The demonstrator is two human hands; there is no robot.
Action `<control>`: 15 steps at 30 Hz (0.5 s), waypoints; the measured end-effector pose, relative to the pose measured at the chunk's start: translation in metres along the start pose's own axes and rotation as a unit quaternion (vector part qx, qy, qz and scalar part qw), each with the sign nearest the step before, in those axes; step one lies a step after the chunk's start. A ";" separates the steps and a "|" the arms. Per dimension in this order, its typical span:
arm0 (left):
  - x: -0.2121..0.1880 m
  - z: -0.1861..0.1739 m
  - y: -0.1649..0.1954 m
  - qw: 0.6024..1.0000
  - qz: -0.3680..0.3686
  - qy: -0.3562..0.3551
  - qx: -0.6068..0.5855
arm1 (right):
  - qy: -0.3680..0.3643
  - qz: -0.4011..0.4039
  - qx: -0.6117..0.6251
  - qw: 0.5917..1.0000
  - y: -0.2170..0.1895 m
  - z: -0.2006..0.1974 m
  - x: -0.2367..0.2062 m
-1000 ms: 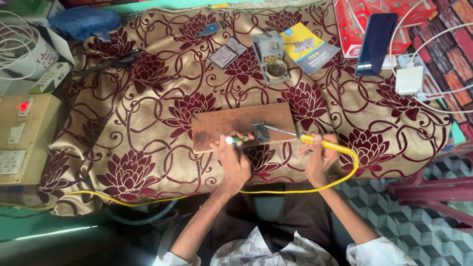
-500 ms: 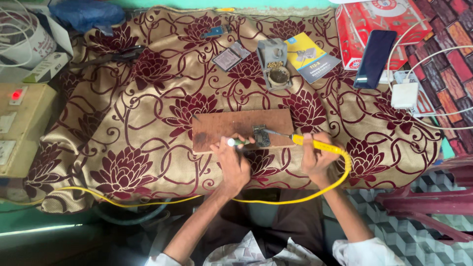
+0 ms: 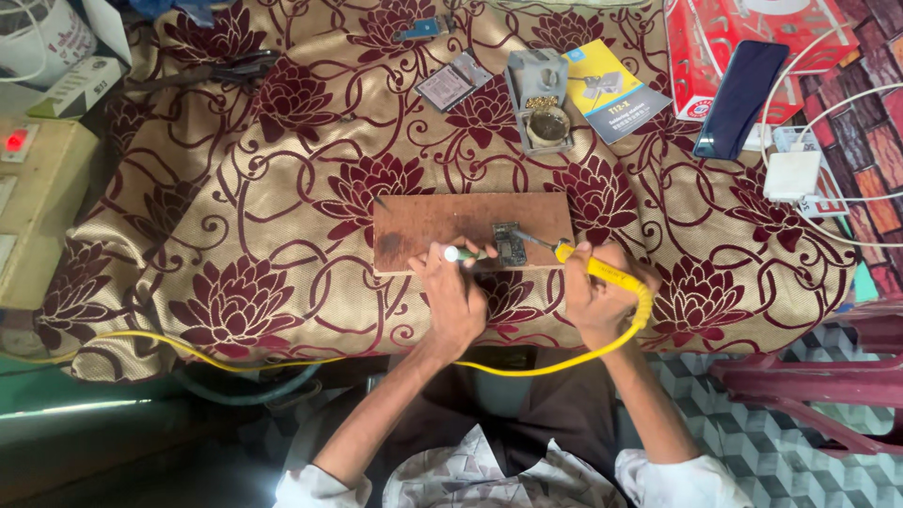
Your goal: The person uses a soldering iron and solder to work on a small circuit board placed on a wooden block. They repeatedly apply heat and solder to various points on the board while holding it steady with their other hand.
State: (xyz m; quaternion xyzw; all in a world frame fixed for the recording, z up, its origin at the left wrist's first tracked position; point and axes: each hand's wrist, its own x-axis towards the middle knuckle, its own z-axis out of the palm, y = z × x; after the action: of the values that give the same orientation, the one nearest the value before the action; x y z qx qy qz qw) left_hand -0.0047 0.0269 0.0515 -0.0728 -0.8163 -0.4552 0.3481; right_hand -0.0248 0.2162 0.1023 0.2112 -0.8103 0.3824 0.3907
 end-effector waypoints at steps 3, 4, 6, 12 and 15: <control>0.000 0.001 0.000 1.000 -0.016 -0.008 0.006 | -0.014 -0.032 -0.035 0.999 0.001 0.002 -0.016; 0.000 0.001 0.000 1.000 -0.012 -0.008 0.005 | -0.017 -0.048 -0.051 0.997 0.003 0.006 -0.021; 0.000 0.001 0.001 1.000 -0.002 -0.008 0.001 | 0.002 -0.034 -0.074 0.997 0.006 0.005 -0.037; 0.000 0.000 0.002 1.000 -0.008 -0.001 0.009 | 0.139 0.094 0.076 0.983 0.017 0.003 -0.077; -0.002 0.002 0.000 1.000 -0.004 0.007 0.013 | 0.155 0.141 0.155 0.965 0.022 0.002 -0.084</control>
State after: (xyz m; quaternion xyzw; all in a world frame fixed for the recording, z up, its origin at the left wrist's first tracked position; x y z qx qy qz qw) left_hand -0.0047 0.0288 0.0496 -0.0618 -0.8199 -0.4466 0.3528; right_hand 0.0109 0.2319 0.0248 0.0913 -0.6918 0.5829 0.4162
